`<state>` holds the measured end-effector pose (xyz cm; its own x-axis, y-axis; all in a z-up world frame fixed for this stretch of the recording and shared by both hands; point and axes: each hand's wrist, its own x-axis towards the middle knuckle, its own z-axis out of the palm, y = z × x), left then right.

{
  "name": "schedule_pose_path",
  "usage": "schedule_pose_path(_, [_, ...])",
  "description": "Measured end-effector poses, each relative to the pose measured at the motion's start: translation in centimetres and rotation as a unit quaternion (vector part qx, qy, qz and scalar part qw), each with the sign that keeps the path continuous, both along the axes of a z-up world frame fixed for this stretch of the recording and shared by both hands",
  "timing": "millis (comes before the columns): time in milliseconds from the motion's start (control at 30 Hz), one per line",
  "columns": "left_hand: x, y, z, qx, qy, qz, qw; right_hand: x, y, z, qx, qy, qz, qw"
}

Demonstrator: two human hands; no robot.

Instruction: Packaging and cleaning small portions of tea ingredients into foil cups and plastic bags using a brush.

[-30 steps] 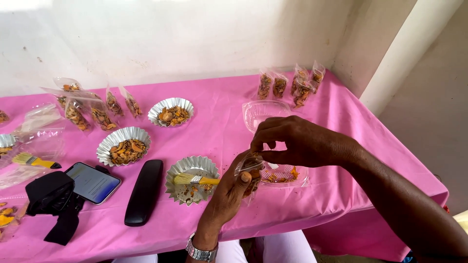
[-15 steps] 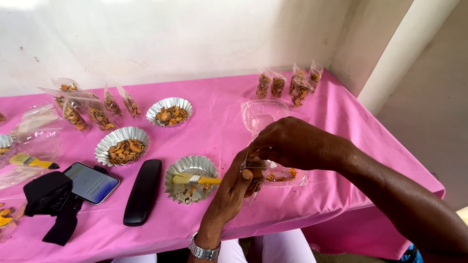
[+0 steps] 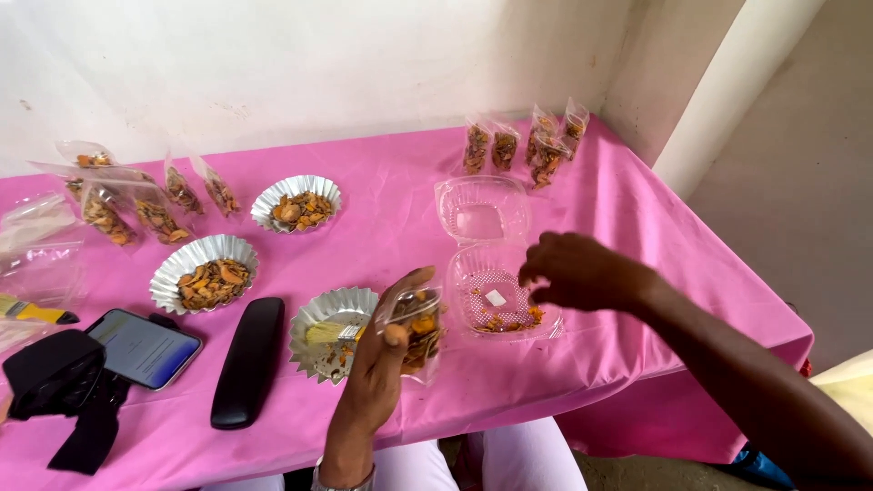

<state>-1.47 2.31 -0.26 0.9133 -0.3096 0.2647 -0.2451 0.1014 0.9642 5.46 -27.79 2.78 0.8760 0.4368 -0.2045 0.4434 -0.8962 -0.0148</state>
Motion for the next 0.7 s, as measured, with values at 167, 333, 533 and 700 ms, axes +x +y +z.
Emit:
schedule_pose_path(167, [-0.2,-0.3,-1.0,-0.015,0.009,-0.021,1.0,2.2,-1.8,-5.2,-0.113,-0.057,0.09,0.988])
schedule_pose_path(333, [0.3,-0.4,-1.4,-0.031,0.005,-0.034,0.999,3.0,-1.4,-7.0,-0.178,-0.042,0.104,0.978])
schedule_pose_path(533, [1.1,-0.6,-2.3,-0.041,0.023,-0.038,0.998,2.8,-2.0,-7.0,-0.104,-0.067,0.161,0.979])
schedule_pose_path(700, [1.0,-0.9,-2.3,-0.011,0.043,-0.029,0.999,2.2,-1.2,-4.9,0.01,0.035,0.087,0.996])
